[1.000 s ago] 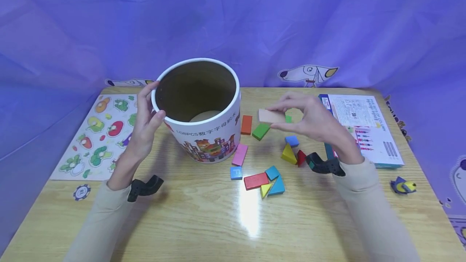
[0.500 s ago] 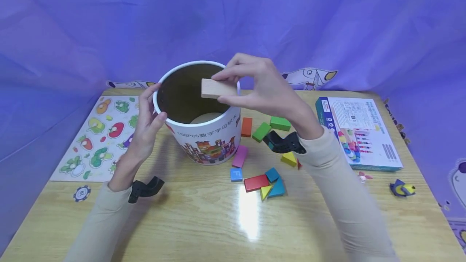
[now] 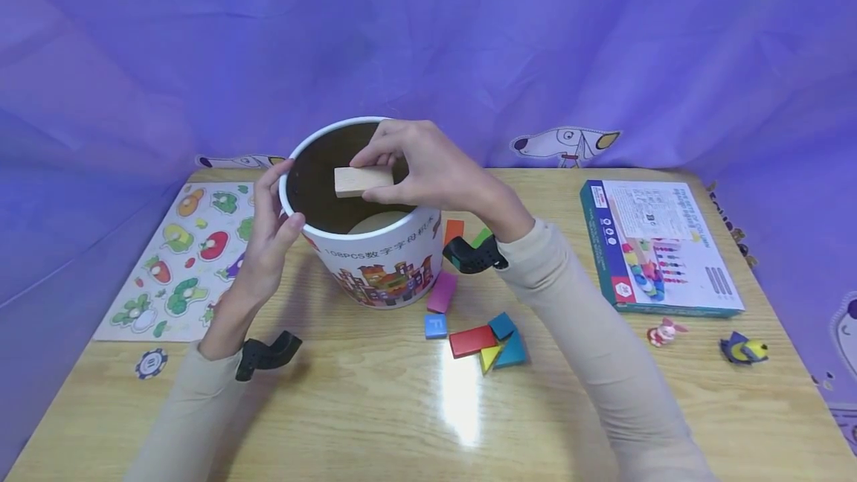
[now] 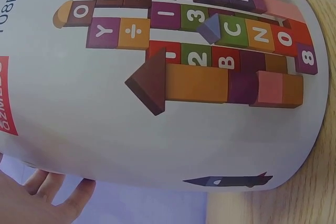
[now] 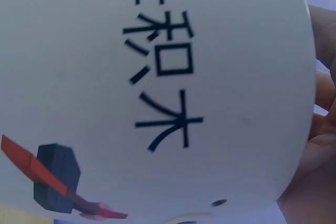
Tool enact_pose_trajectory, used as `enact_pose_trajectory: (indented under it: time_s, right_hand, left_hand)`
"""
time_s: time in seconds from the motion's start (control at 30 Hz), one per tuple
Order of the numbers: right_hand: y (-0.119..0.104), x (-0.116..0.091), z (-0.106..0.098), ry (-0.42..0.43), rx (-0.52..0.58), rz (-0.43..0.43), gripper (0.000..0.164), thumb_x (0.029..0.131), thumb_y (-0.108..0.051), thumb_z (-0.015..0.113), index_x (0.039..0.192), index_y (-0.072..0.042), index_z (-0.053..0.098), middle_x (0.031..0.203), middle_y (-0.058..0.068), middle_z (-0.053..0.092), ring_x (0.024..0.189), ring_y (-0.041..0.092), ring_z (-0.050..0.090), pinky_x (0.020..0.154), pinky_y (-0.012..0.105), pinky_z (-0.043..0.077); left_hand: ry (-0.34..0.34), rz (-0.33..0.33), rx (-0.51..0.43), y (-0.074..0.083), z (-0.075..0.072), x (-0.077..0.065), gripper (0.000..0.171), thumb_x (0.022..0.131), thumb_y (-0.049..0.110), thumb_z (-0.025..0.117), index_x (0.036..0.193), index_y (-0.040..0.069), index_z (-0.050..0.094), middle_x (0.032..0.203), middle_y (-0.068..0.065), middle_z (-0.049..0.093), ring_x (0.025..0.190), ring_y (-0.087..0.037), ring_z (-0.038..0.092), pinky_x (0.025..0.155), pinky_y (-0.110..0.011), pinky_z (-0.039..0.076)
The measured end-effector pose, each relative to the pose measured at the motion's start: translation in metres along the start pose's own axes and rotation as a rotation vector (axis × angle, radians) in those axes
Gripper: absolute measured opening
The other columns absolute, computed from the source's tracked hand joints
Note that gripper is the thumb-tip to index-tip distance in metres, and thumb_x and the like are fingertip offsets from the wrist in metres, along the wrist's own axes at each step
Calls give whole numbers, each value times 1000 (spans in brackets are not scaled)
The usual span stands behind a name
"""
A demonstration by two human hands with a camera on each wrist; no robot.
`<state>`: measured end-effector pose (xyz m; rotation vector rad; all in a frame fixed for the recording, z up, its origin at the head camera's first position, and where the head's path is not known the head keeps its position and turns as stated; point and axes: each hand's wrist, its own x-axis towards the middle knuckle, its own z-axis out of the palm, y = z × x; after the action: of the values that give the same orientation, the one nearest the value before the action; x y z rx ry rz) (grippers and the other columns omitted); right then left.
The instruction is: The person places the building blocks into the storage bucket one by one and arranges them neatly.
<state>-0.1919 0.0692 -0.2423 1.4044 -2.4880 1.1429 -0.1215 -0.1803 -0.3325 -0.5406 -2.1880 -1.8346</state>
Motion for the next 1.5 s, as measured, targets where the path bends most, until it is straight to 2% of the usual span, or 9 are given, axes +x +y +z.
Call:
enact_pose_trajectory:
  time_s: [0.2,0.4,0.63,0.8,1.0,1.13,1.27,1.4,1.5]
  right_hand:
    - [1,2,2,0,-2,-15,29,79,-21,80,106,-14,75,96,-1,67,84,9,57,78,27,47]
    - [3,4,4,5,-3,-19,30,77,-21,82,106,-13,75,96,-2,67,84,8,57,78,26,49]
    - [3,5,6,6,7,-43,32,76,-20,83,106,-13,75,99,-1,69,86,8,62,81,27,52]
    - [1,-3,0,35,43,-47,33,78,-19,82,109,-13,74,102,-2,68,91,10,62,85,27,51]
    - [1,-29,-18,146,112,-31,34,78,-9,80,111,-13,74,103,-4,66,94,11,59,84,25,49]
    - [12,-54,-31,223,233,-30,36,75,7,77,110,-2,72,105,5,65,97,18,60,93,23,50]
    - [38,-82,-40,267,352,-1,38,73,18,72,110,8,68,107,16,63,101,23,60,98,25,50]
    - [67,-106,-38,235,315,105,37,77,14,71,112,5,68,109,15,63,100,21,62,94,20,50]
    - [85,-120,-31,150,190,240,34,81,2,73,114,-5,70,111,9,66,101,14,63,95,19,50]
  left_hand:
    - [0,11,-21,0,-3,-1,69,91,25,53,152,24,22,153,-1,27,135,-27,34,95,-36,49]
    - [0,29,-17,0,-3,0,69,91,26,53,152,23,22,153,-1,27,137,-22,31,101,-49,41]
    - [-4,28,-23,1,-3,0,69,90,24,52,152,22,21,154,-2,26,138,-26,31,100,-62,37]
    - [-7,20,-21,2,-2,1,69,90,23,52,152,23,21,154,-4,27,137,-30,31,97,-58,41]
    - [-13,36,-45,2,-1,3,70,89,23,54,152,22,22,154,-5,27,136,-34,32,93,-35,49]
    - [-13,32,-48,2,-1,3,70,89,21,54,152,22,22,154,-5,27,135,-37,33,92,-34,50]
    - [-16,28,-48,2,-2,3,70,89,21,54,152,22,22,154,-6,27,134,-40,34,91,-33,51]
    - [-17,34,-58,1,-4,3,70,90,21,54,152,22,22,153,-9,27,133,-42,34,88,-28,53]
    - [-17,38,-60,1,-5,2,69,90,21,54,151,21,22,153,-9,27,133,-40,33,89,-28,52]
